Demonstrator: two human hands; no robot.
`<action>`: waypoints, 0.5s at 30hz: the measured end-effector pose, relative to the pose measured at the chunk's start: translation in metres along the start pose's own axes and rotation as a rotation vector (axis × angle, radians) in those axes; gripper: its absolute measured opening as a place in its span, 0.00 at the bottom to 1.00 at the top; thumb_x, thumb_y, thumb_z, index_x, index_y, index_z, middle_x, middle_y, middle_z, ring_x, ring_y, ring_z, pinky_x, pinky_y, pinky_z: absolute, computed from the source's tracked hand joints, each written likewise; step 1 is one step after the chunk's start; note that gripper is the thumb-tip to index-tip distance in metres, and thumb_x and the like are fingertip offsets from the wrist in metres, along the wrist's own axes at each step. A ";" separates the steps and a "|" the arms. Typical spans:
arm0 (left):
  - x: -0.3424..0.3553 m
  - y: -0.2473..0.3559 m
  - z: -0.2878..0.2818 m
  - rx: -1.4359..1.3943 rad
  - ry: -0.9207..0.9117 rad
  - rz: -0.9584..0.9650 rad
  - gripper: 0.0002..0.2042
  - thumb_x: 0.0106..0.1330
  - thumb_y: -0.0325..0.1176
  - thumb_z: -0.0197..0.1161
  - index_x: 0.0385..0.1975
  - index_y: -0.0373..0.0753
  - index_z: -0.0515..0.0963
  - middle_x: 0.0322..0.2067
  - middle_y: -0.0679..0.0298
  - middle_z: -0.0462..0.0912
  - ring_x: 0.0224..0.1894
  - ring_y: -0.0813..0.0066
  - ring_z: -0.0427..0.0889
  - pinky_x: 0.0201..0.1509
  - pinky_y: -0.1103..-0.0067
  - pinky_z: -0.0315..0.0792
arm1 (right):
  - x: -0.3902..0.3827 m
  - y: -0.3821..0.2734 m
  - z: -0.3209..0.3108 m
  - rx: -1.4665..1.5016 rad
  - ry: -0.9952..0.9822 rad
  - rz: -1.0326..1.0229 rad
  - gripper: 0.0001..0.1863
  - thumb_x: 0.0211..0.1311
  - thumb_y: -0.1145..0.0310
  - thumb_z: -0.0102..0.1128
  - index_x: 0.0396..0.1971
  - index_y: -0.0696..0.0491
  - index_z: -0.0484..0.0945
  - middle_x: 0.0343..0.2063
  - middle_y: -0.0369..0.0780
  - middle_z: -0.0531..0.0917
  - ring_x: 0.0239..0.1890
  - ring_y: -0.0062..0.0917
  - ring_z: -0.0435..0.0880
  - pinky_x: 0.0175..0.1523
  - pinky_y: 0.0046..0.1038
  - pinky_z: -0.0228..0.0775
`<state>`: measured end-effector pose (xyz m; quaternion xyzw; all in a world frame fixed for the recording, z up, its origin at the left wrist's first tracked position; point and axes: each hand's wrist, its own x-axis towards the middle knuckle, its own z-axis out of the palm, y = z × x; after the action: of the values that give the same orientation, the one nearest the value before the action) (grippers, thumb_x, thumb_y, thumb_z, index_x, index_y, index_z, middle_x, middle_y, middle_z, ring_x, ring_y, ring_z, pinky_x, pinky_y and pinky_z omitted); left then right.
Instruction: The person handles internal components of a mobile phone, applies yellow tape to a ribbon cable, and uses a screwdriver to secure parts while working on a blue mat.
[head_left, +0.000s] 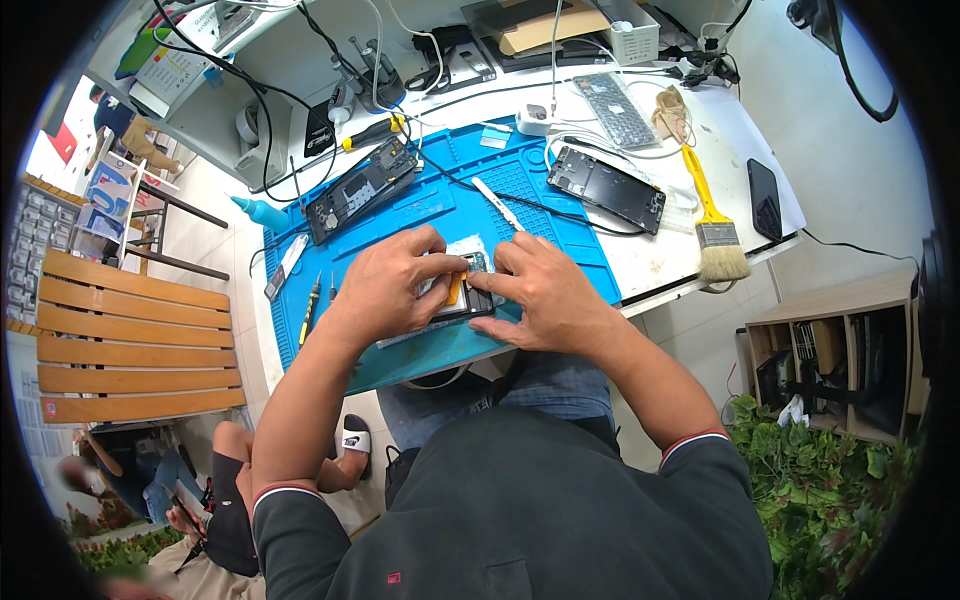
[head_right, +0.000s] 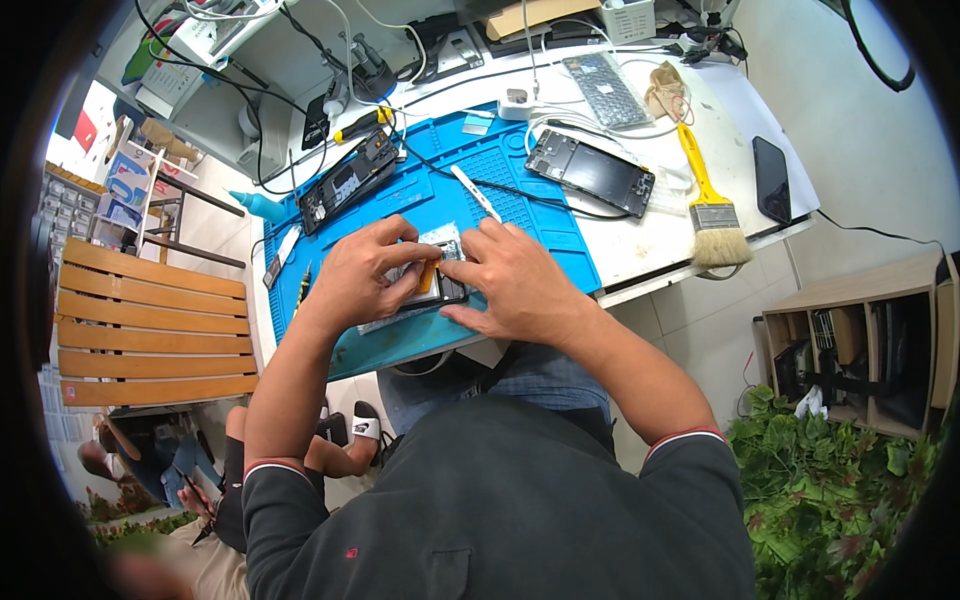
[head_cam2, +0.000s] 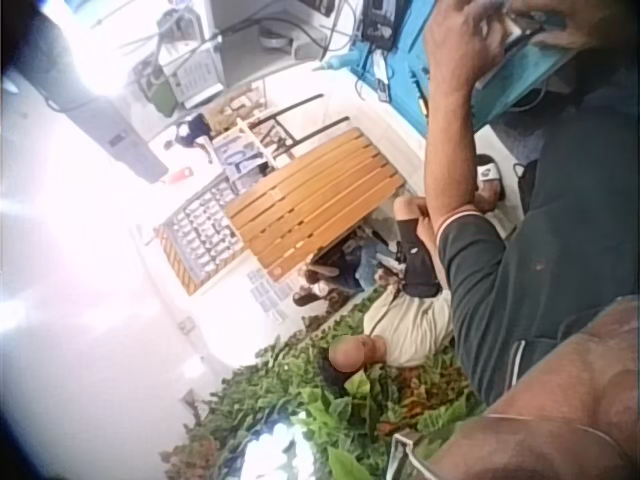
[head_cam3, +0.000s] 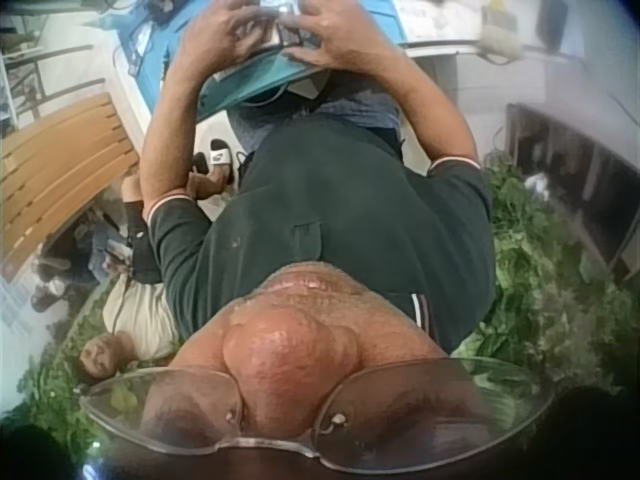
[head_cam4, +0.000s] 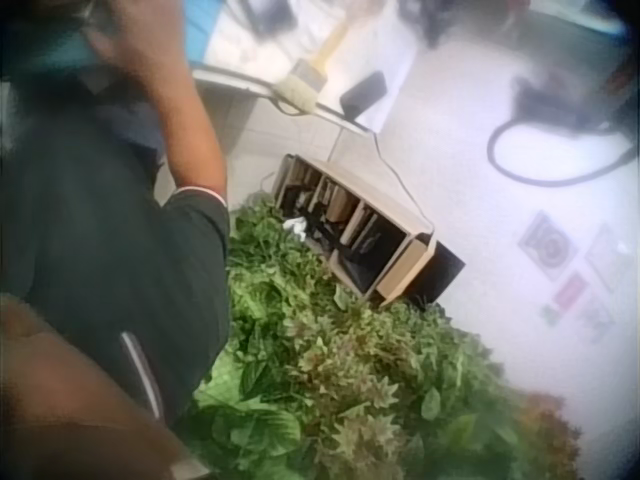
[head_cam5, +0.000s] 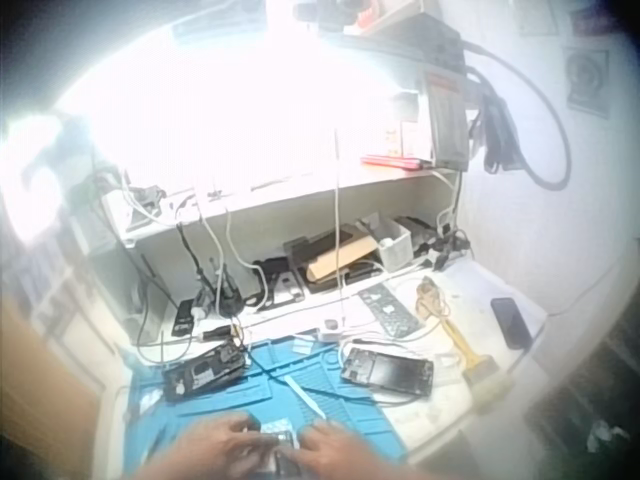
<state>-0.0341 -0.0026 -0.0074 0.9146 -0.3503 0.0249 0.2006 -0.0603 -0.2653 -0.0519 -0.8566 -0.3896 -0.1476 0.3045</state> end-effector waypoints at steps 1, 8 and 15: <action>0.000 0.000 0.000 -0.001 0.000 -0.001 0.14 0.65 0.31 0.73 0.49 0.52 0.95 0.43 0.65 0.88 0.43 0.63 0.90 0.46 0.69 0.84 | 0.000 0.000 0.000 0.000 -0.001 0.000 0.25 0.59 0.50 0.85 0.51 0.49 0.91 0.39 0.39 0.80 0.46 0.37 0.79 0.51 0.39 0.74; -0.002 -0.002 -0.003 0.017 0.029 0.007 0.15 0.63 0.29 0.74 0.49 0.52 0.95 0.43 0.65 0.87 0.43 0.64 0.90 0.45 0.69 0.84 | 0.002 -0.004 -0.003 -0.049 -0.040 -0.028 0.27 0.60 0.49 0.82 0.53 0.50 0.89 0.39 0.40 0.80 0.46 0.37 0.79 0.51 0.40 0.73; -0.002 0.003 -0.006 0.037 -0.001 0.051 0.16 0.60 0.29 0.74 0.48 0.54 0.95 0.41 0.67 0.86 0.41 0.65 0.88 0.43 0.70 0.83 | 0.004 -0.013 -0.008 -0.128 -0.127 -0.012 0.29 0.59 0.49 0.82 0.52 0.54 0.87 0.43 0.41 0.83 0.51 0.36 0.80 0.56 0.40 0.74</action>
<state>-0.0368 -0.0009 -0.0016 0.9089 -0.3732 0.0360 0.1828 -0.0677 -0.2619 -0.0383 -0.8796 -0.4031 -0.1192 0.2228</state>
